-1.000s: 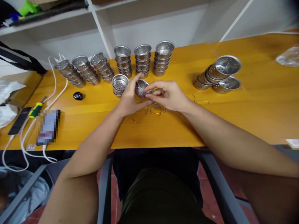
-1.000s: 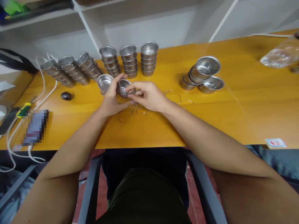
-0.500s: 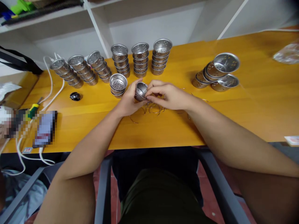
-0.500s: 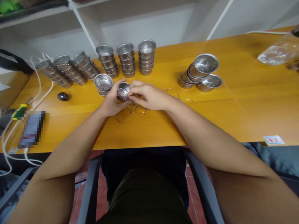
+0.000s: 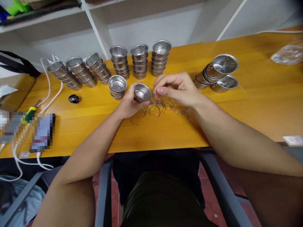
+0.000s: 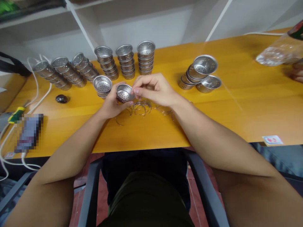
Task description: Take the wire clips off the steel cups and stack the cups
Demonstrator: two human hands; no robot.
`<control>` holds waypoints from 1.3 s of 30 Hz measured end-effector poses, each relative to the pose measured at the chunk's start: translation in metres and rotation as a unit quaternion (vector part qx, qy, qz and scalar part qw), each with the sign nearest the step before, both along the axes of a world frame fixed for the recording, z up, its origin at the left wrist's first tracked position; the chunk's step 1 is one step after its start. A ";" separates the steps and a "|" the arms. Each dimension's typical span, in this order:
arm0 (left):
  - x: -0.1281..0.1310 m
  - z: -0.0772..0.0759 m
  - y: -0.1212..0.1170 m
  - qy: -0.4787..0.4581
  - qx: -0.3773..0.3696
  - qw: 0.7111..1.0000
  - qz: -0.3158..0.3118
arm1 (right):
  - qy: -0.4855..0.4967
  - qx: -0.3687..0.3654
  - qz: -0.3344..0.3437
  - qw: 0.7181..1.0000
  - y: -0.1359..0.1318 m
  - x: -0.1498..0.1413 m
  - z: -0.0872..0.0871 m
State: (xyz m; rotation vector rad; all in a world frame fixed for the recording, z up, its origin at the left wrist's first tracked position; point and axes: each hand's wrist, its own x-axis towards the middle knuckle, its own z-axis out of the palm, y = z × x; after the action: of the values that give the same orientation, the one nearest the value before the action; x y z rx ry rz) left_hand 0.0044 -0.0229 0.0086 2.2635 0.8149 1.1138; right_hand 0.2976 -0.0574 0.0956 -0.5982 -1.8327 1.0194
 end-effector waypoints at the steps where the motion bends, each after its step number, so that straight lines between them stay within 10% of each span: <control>1: -0.001 -0.002 0.002 -0.009 -0.005 1.000 0.010 | -0.004 0.008 0.001 1.000 0.001 0.004 0.002; 9: -0.004 -0.003 0.009 -0.035 0.015 0.998 0.057 | -0.191 0.117 0.057 0.973 0.017 0.011 -0.019; 15: -0.002 -0.007 0.009 -0.081 -0.107 0.991 -0.021 | -0.122 0.049 -0.056 0.990 0.020 0.013 -0.030; 24: 0.001 0.009 -0.007 -0.052 -0.076 0.995 -0.035 | -0.052 0.014 -0.014 0.998 0.035 0.003 -0.054; 33: -0.034 0.061 -0.004 -0.043 0.218 0.954 0.201 | -0.181 0.008 -0.385 0.905 0.088 0.055 -0.076; 39: -0.062 0.050 0.027 -0.044 0.153 0.949 0.273 | -0.269 -0.075 -0.462 0.842 0.102 0.069 -0.091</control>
State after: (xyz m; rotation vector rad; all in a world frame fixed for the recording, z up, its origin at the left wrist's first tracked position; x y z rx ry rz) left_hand -0.0574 0.0040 0.0587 2.2651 1.3638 1.6752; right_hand 0.3663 0.0451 0.0048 -1.7900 -1.5673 0.3237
